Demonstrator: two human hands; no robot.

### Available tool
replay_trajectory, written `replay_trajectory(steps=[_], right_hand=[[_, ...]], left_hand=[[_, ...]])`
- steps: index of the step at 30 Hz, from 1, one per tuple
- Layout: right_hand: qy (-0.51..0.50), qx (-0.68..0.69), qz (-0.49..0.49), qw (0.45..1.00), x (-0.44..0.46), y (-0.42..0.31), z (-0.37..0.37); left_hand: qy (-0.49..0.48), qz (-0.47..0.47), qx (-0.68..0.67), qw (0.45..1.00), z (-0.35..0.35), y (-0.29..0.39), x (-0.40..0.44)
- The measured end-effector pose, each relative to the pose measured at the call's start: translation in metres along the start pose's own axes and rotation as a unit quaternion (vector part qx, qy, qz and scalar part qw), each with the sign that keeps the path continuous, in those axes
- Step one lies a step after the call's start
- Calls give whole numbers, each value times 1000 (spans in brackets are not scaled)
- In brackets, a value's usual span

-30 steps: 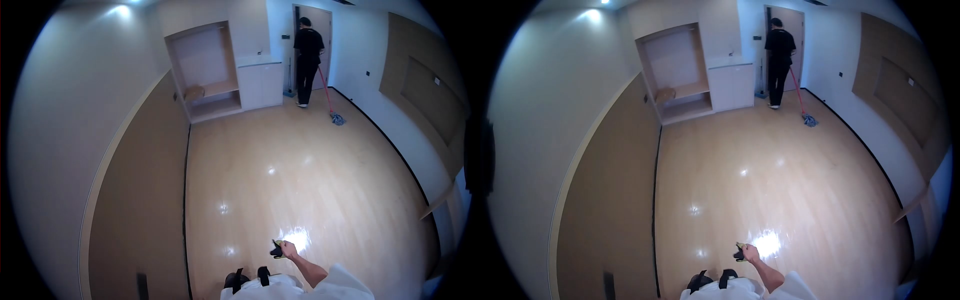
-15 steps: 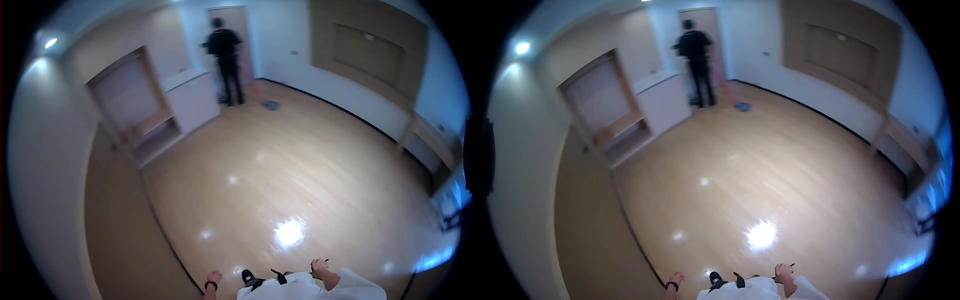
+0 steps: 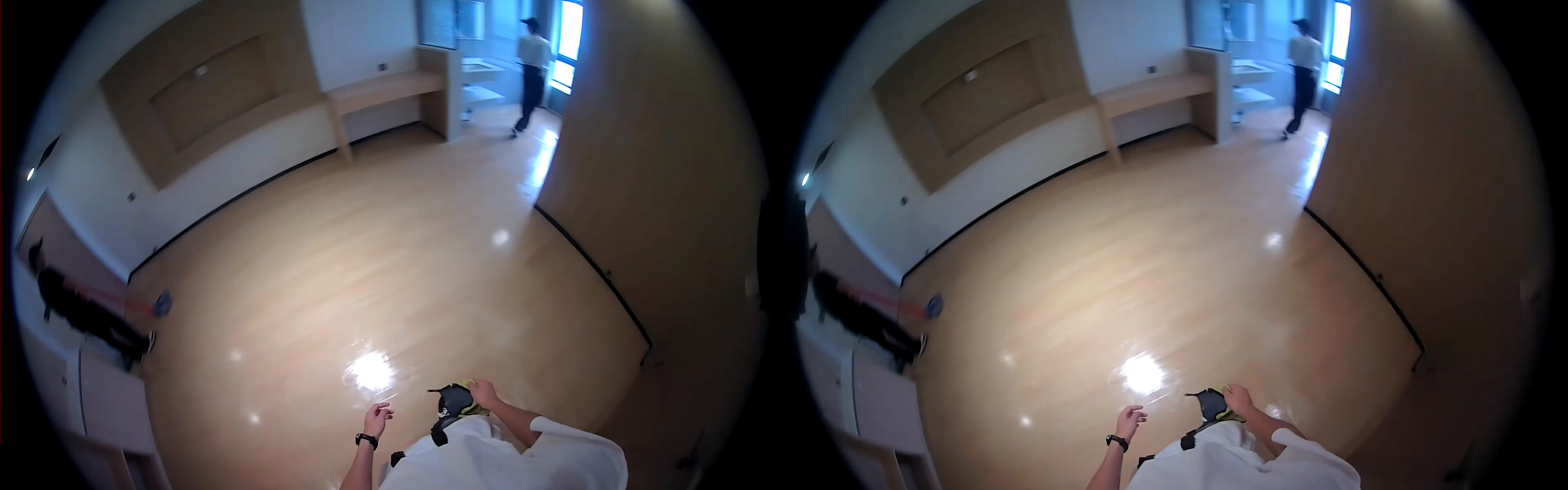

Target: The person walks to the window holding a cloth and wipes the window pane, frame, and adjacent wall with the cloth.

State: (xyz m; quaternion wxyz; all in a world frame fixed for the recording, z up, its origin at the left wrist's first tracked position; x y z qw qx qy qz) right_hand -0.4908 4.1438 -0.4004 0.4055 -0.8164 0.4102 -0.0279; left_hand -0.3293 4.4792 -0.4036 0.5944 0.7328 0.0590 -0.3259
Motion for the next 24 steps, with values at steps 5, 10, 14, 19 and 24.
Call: replay_trajectory(steps=[5, 10, 14, 19, 24], right_hand=[[58, 147, 105, 982, 82, 86, -52], [149, 295, 201, 922, 147, 114, -102], [160, 359, 225, 892, 180, 120, -117], [202, 319, 272, 885, 243, 140, -146], [223, 184, 270, 918, 308, 154, -190]], left_hand=[[-84, 35, 109, 990, 90, 12, 100], [-75, -136, 338, 928, 90, -5, 151], [-111, -158, 379, 905, 91, 3, 172], [-87, -202, 335, 916, 130, 35, 292], [-88, -172, 385, 902, 233, 118, 453]])
Point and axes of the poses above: each hand's wrist, its own x-axis towards the middle knuckle, its own z-axis out of the palm, y = z × x, the point moved 7 cm from there along x, towards the middle knuckle, and after that the axes turned 6 degrees about y, right-handed, at the moved point
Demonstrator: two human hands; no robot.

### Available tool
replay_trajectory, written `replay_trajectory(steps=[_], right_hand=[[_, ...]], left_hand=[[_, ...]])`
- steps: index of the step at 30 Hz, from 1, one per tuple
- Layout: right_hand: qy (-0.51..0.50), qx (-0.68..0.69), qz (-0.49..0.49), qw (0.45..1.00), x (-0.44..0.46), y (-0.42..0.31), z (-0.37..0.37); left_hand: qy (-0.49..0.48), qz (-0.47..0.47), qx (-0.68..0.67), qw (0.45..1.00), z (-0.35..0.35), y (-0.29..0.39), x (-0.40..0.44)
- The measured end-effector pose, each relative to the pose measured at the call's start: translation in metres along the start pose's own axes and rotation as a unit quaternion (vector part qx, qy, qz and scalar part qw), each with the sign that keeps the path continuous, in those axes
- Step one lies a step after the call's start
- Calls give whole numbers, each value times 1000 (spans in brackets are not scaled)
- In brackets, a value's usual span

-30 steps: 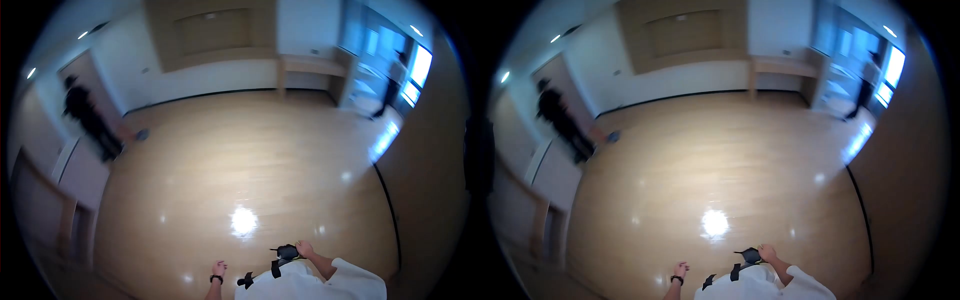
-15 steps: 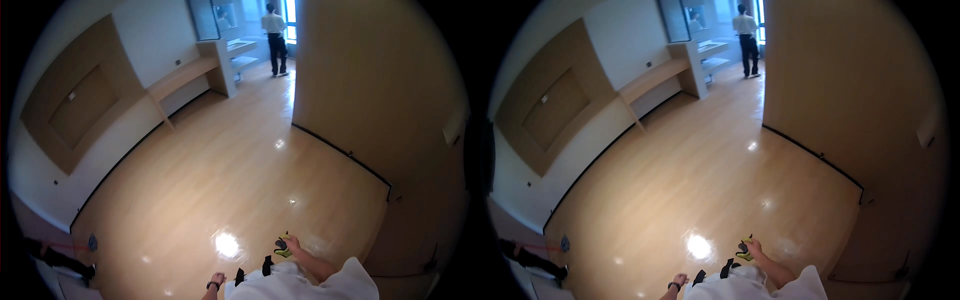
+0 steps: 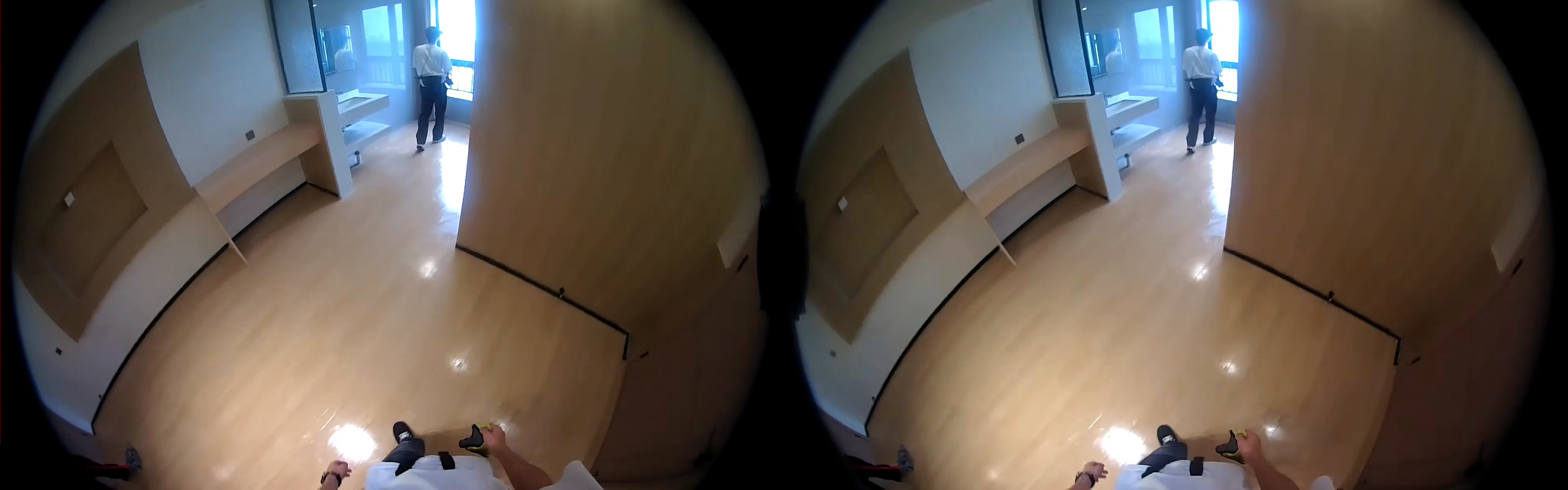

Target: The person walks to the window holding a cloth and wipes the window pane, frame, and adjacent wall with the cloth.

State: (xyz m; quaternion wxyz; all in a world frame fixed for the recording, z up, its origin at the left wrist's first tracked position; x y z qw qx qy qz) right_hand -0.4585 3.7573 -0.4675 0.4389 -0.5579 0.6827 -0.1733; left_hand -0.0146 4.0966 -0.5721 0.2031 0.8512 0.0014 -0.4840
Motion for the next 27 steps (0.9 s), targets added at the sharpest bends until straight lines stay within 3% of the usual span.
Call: replay_trajectory(steps=[1, 3, 4, 7, 10, 12, 14, 15, 16, 18, 19, 21, 22, 23, 25, 27], right_hand=[[6, -11, -1, 1000, 14, -5, -5], [55, -99, -49, 992, 43, -14, -9], [95, -151, -27, 984, 59, -14, -12], [123, -67, 44, 989, 83, -36, -17], [117, -26, 58, 991, 114, -52, 1], [92, 22, 88, 992, 140, -74, 14], [68, 278, 58, 956, 189, -152, 40], [65, 243, 62, 966, 213, -191, 50], [61, 203, 66, 975, 237, -228, 56], [-61, 239, -32, 969, 280, -316, 80], [-75, 241, -27, 967, 303, -351, 93], [-205, 264, -124, 934, 344, -445, 120], [-248, 248, -138, 926, 357, -485, 135], [-289, 233, -156, 915, 379, -527, 152], [-333, 109, -242, 905, 407, -602, 184], [-366, 28, -288, 885, 422, -679, 198]], left_hand=[[-29, 16, 42, 999, 9, 25, 37], [-10, 86, -57, 995, 18, 122, 59], [-33, 154, -72, 985, 25, 182, 63], [-55, 324, 6, 944, 54, 351, 55], [-93, 469, -5, 878, 82, 480, 27], [-183, 462, -64, 865, 85, 550, -24], [-221, 497, -21, 839, 101, 606, -39], [-220, 498, -17, 839, 101, 629, -39], [-211, 569, 4, 795, 104, 652, -47], [-193, 665, 47, 720, 101, 695, -56], [-185, 658, 52, 728, 88, 718, -51], [-195, 593, 122, 771, 68, 770, -33], [-184, 580, 90, 788, 53, 790, -13], [-108, 627, 38, 771, 27, 813, -1], [41, 659, 128, 740, -16, 852, 35], [30, 600, 16, 799, -58, 887, 60]])
Point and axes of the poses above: each hand's wrist, its own x-axis towards the middle knuckle, its own z-axis out of the palm, y = z × x, the point moved 7 cm from there along x, towards the middle knuckle, and after that the axes turned 6 degrees about y, right-handed, at the moved point
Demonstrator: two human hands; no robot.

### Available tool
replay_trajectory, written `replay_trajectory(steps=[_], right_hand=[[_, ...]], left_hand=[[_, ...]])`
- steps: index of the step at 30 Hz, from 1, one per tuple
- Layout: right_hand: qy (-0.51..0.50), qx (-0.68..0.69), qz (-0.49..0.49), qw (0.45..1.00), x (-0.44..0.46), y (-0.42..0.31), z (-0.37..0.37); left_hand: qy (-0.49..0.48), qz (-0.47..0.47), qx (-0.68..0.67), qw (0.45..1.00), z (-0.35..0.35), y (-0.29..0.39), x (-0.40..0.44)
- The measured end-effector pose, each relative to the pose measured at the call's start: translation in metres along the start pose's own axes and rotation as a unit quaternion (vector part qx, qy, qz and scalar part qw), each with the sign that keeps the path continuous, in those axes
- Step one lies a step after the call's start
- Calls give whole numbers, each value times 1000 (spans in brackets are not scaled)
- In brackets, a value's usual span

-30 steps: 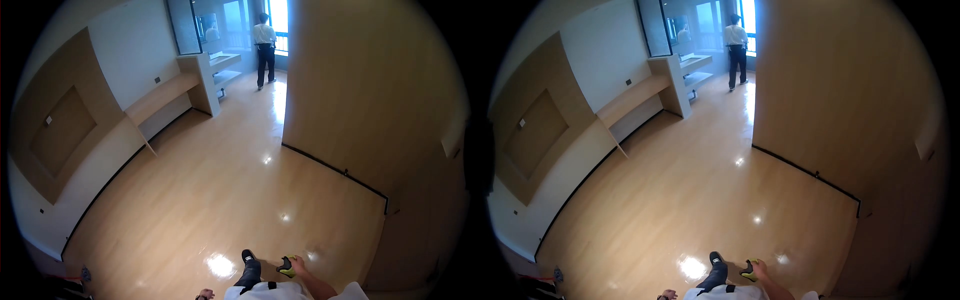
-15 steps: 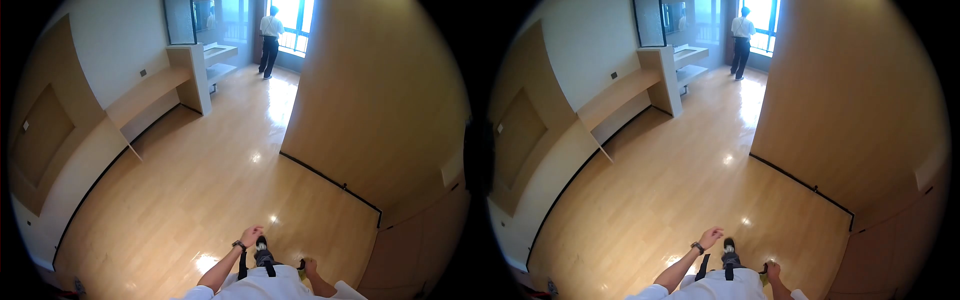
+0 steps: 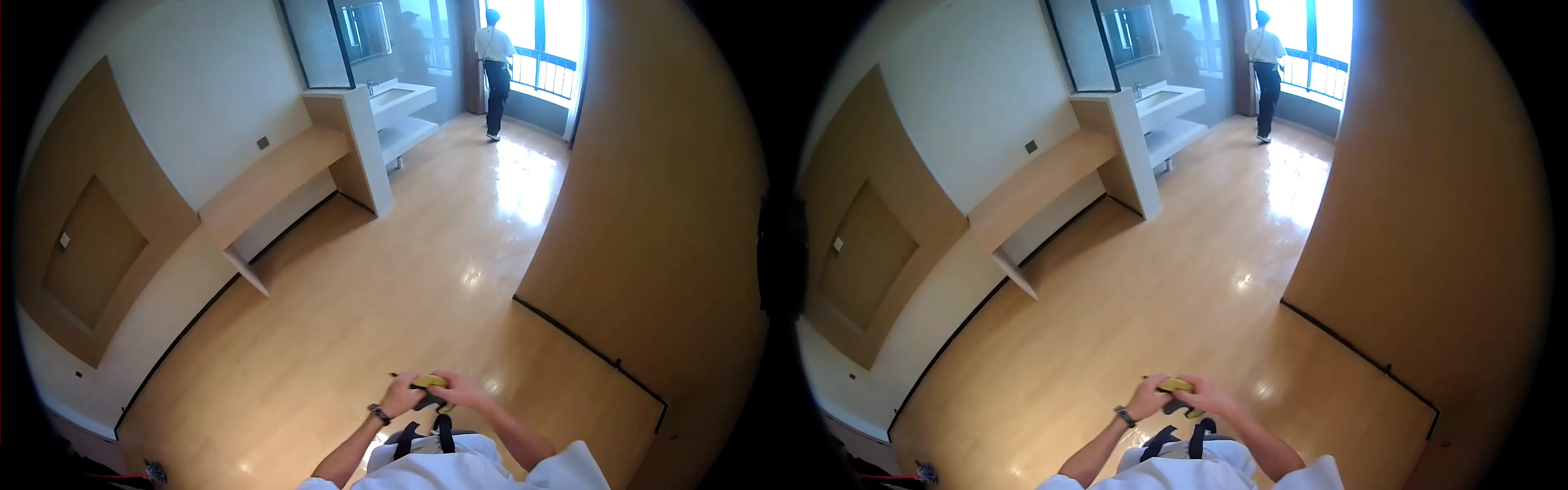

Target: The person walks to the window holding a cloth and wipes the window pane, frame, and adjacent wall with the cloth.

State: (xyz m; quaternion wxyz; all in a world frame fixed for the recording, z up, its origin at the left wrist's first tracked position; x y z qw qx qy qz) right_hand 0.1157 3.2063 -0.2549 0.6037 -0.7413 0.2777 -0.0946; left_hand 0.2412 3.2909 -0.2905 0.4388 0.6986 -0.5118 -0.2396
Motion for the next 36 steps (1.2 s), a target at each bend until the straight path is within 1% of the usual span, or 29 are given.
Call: replay_trajectory(steps=[1, 2, 3, 4, 6, 8, 9, 10, 12, 13, 14, 15, 16, 18, 19, 20, 22, 23, 24, 26, 27, 28, 29, 30, 31, 32, 33, 34, 36], right_hand=[[-13, 5, -83, 996, 38, 8, 5], [-17, 1, -85, 996, 61, -4, -2], [-28, -21, -118, 992, 81, -24, -7], [-36, -41, -155, 986, 102, -38, -13], [-24, -47, -171, 984, 143, -29, -19], [42, -45, -202, 977, 185, -19, -48], [45, -16, -146, 988, 198, -15, -61], [61, -19, -141, 988, 216, 1, -73], [165, -75, -186, 966, 260, 23, -109], [192, -69, -169, 964, 275, 32, -122], [247, -74, -113, 960, 283, 40, -145], [300, -84, -57, 949, 286, 50, -166], [325, -90, -43, 940, 293, 57, -184], [456, -149, -57, 875, 300, 54, -223], [502, -110, 7, 858, 305, 61, -242], [512, -110, 15, 852, 313, 67, -253], [629, -135, 49, 764, 308, 77, -284], [676, -175, 46, 715, 305, 75, -292], [685, -179, 54, 704, 310, 77, -302], [726, -26, 181, 663, 319, 91, -325], [772, -11, 156, 616, 329, 114, -333], [776, -11, 157, 611, 345, 137, -333], [720, 223, 142, 642, 375, 182, -334], [620, 439, 110, 640, 411, 205, -352], [614, 476, 121, 618, 432, 196, -369], [603, 513, 137, 595, 457, 187, -381], [585, 543, 101, 594, 482, 186, -400], [577, 547, 102, 598, 507, 184, -419], [516, 630, 11, 580, 554, 147, -475]], left_hand=[[13, -34, -26, 999, -19, -4, 17], [27, -69, -51, 996, -36, -11, 32], [61, -64, -49, 995, -52, -16, 51], [66, -61, -46, 995, -60, -22, 71], [27, -165, -60, 984, -75, -42, 102], [35, -125, -72, 989, -81, -47, 159], [22, -108, -95, 989, -76, -56, 186], [4, -94, -121, 988, -69, -66, 209], [-59, -103, -95, 988, -53, -85, 280], [-96, -94, -72, 988, -41, -85, 310], [-138, -88, -51, 985, -26, -82, 332], [-174, -36, -49, 983, -20, -61, 359], [-199, -21, -57, 978, -7, -55, 383], [-240, 32, -62, 968, 12, -42, 429], [-246, 54, -74, 965, 23, -40, 453], [-259, 59, -76, 961, 32, -43, 470], [-310, 34, -131, 941, 54, -45, 505], [-317, 55, -120, 939, 61, -41, 518], [-331, 62, -123, 934, 70, -33, 529], [-363, 14, -163, 918, 74, -14, 559], [-388, 24, -150, 909, 90, -22, 574], [-394, 27, -149, 906, 94, -24, 589], [-385, 34, -151, 910, 103, -23, 609], [-372, 47, -156, 914, 115, -17, 634], [-358, 42, -193, 913, 121, -12, 655], [-354, 45, -183, 916, 134, -22, 676], [-357, 54, -150, 920, 137, -18, 699], [-360, 62, -115, 924, 137, -13, 722], [-324, 53, -101, 939, 135, 7, 770]])
Point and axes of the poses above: each hand's wrist, its own x-axis towards the middle knuckle, its own z-axis out of the palm, y = z × x, the point moved 7 cm from there along x, towards the middle knuckle, and after that the axes turned 6 degrees about y, right-handed, at the moved point
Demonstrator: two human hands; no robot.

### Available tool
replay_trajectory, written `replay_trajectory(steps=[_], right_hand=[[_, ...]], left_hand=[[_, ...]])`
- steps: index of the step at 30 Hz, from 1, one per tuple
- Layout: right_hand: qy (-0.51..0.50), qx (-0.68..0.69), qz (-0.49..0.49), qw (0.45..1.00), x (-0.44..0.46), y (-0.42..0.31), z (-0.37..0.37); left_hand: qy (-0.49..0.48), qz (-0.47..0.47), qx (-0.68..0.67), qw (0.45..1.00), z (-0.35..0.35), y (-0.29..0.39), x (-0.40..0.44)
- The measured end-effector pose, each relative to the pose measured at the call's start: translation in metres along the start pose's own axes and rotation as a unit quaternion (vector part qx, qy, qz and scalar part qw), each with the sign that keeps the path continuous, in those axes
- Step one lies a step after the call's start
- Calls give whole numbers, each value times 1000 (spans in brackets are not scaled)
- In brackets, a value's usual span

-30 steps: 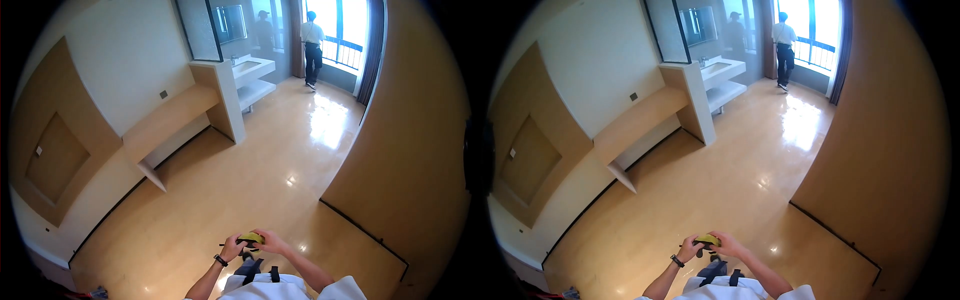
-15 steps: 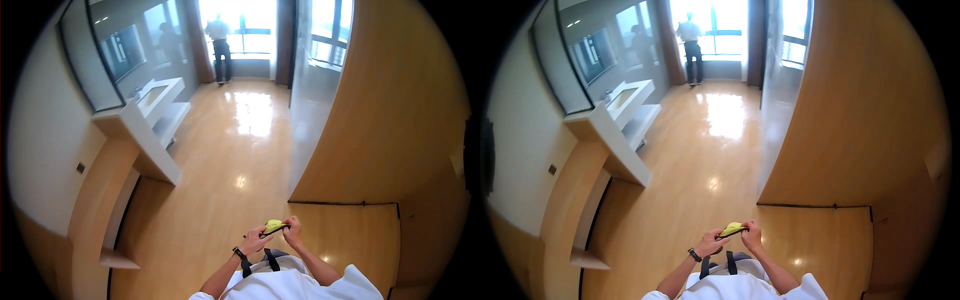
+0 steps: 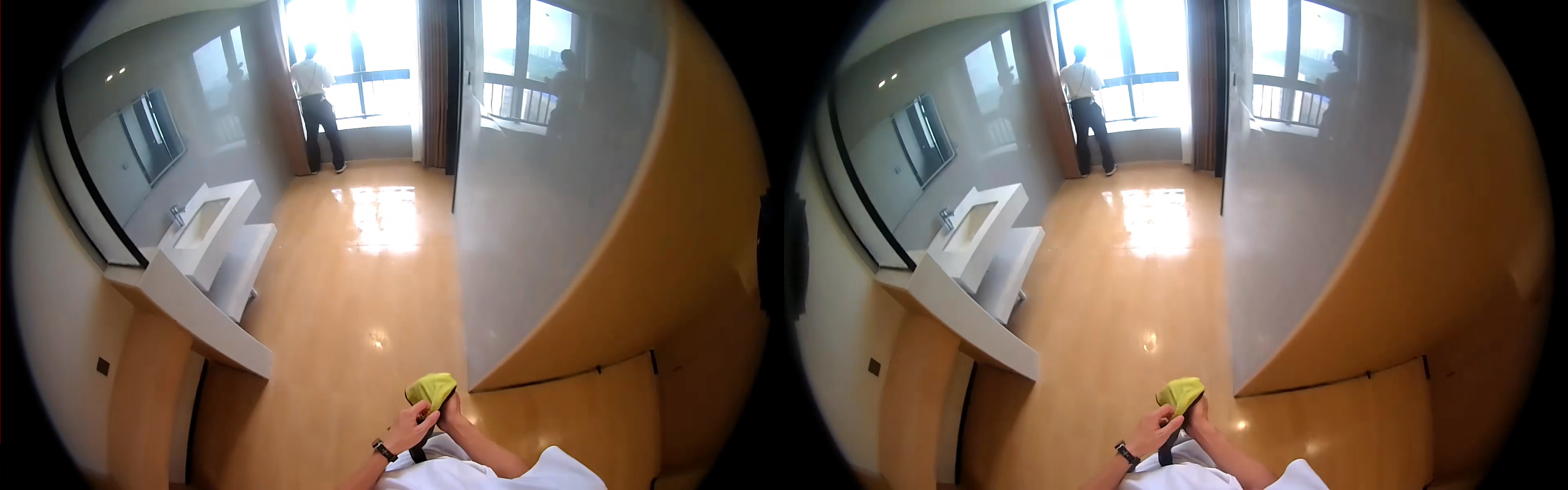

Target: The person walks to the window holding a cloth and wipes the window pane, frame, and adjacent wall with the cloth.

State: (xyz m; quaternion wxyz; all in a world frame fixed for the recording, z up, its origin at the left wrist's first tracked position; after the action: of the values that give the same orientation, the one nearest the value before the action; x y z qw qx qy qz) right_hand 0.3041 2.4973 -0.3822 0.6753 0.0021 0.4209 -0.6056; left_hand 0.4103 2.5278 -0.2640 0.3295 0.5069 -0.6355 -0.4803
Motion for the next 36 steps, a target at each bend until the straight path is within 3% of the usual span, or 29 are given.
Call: replay_trajectory(steps=[2, 4, 6, 7, 8, 10, 12, 16, 19, 22, 24, 26, 27, 28, 30, 31, 32, 33, 34, 35, 36], right_hand=[[-47, -8, -12, 999, 30, -26, 63], [-64, 76, -1, 995, 65, -48, 110], [-54, 41, -136, 988, 91, -93, 145], [-112, 30, -221, 968, 92, -121, 169], [-106, 34, -229, 967, 102, -139, 179], [-210, 104, -274, 933, 112, -185, 202], [-195, 76, -379, 902, 108, -239, 227], [-66, -13, -588, 806, 98, -350, 220], [147, -138, -725, 659, 72, -431, 200], [356, -303, -769, 436, 27, -481, 186], [447, -389, -749, 297, -9, -494, 186], [589, -376, -690, 186, -30, -504, 222], [609, -390, -667, 178, -30, -515, 222], [615, -414, -636, 215, -25, -528, 223], [724, -463, -511, -21, -3, -554, 230], [693, -251, -667, 108, -8, -533, 222], [705, -306, -639, 34, -7, -532, 229], [637, -232, -731, 79, -1, -537, 211], [654, -216, -719, 88, -6, -552, 180], [781, -233, -569, -110, -9, -543, 218], [759, -352, -516, -185, -12, -554, 183]], left_hand=[[23, -9, 23, 999, -32, 15, 37], [45, -36, -7, 998, -54, 32, 80], [21, -60, -18, 998, -59, 48, 123], [45, 17, 3, 999, -65, 61, 146], [67, 94, 24, 993, -72, 72, 166], [20, 115, 1, 993, -73, 82, 206], [-48, 205, -85, 974, -82, 128, 238], [-182, 245, -148, 941, -90, 126, 316], [-259, 230, -135, 928, -106, 111, 384], [-317, 236, -134, 909, -127, 120, 448], [-341, 244, -136, 898, -137, 123, 476], [-368, 233, -147, 888, -136, 119, 510], [-376, 229, -155, 884, -137, 120, 523], [-386, 229, -160, 879, -134, 120, 537], [-413, 206, -173, 870, -127, 119, 559], [-415, 206, -176, 868, -127, 118, 559], [-418, 211, -179, 865, -127, 117, 575], [-415, 216, -183, 865, -130, 114, 595], [-400, 214, -188, 871, -132, 113, 615], [-400, 215, -189, 871, -131, 111, 633], [-399, 218, -190, 870, -127, 110, 652]])
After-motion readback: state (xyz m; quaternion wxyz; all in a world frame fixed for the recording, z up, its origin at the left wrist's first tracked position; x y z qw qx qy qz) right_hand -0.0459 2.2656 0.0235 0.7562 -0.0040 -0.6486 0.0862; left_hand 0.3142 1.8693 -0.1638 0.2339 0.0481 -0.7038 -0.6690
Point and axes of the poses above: each hand's wrist, its own x-axis towards the middle knuckle, its own z-axis out of the palm, y = z × x, the point moved 7 cm from there along x, towards the middle knuckle, and after that the axes turned 6 degrees about y, right-handed, at the moved point
